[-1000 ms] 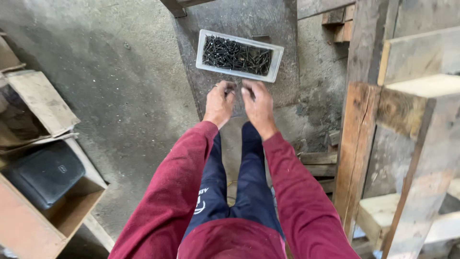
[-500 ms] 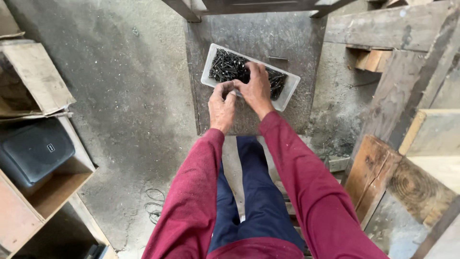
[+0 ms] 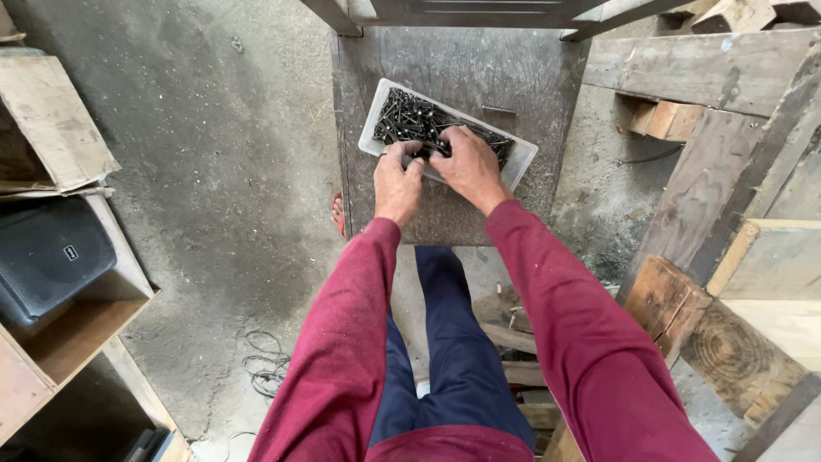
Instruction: The person organizes and stacks various pieces of lumber and wooden blocks in a workshop. They pick up planks from the floor and a workbench, inspect them, and arrange them into neat piles. The person also handles a container of nails and a hammer.
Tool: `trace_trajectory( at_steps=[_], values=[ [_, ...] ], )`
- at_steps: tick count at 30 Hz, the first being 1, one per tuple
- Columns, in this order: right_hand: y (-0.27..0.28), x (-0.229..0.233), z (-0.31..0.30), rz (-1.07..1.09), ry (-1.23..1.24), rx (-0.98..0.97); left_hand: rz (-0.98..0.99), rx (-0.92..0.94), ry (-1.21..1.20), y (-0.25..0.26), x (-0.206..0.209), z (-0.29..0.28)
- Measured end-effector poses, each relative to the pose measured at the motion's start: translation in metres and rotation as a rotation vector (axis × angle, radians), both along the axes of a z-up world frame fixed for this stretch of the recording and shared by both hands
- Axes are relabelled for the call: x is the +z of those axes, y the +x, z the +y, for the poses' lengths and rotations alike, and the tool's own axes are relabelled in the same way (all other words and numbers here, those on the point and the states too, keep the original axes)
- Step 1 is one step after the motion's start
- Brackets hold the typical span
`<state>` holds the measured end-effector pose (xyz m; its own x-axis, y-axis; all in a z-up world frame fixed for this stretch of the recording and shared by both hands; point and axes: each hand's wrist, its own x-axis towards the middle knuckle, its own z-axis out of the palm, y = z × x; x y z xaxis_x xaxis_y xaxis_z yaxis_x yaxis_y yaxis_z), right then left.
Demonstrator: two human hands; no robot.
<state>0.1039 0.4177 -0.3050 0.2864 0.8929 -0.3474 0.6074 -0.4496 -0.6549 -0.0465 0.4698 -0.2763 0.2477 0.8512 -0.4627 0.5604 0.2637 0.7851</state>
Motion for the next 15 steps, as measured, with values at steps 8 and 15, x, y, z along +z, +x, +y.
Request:
trace_trajectory(
  at_steps=[8, 15],
  values=[
    [0.021, 0.033, -0.021, 0.171, 0.070, -0.314, -0.122, 0.036, -0.076, 0.022, 0.024, 0.018],
    [0.005, 0.083, -0.024, 0.214, 0.205, -0.155, -0.697, 0.221, -0.491, 0.054, -0.013, 0.003]
  ],
)
